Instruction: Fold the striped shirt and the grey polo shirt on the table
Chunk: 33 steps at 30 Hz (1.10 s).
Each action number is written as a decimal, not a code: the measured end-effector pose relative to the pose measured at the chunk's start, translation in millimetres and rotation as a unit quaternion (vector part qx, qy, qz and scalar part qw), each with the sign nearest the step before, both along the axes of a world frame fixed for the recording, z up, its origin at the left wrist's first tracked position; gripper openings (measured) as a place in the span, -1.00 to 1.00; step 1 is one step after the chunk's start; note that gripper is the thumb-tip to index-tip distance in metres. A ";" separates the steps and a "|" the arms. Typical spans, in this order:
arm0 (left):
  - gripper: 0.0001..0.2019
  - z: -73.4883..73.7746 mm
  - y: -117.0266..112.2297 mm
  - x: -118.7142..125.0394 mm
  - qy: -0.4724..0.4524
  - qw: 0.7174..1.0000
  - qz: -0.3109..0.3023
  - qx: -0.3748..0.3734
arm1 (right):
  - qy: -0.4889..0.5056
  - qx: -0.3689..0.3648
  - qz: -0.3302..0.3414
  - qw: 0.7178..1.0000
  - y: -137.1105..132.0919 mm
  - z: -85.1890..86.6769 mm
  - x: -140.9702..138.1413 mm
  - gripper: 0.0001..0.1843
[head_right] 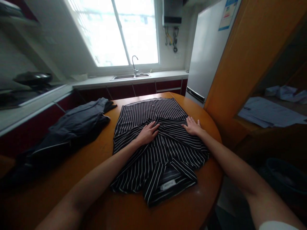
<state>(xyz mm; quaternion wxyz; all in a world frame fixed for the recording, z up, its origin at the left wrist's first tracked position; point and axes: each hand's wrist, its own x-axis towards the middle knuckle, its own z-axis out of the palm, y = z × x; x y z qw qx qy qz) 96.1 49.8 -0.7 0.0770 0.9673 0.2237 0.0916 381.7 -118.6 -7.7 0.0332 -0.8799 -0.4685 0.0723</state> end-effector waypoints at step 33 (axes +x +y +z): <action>-0.44 3.2 9.6 5.9 -0.006 0.999 -0.012 -0.033 | 0.098 0.344 0.215 0.909 -171.0 7.5 -39.7 -0.48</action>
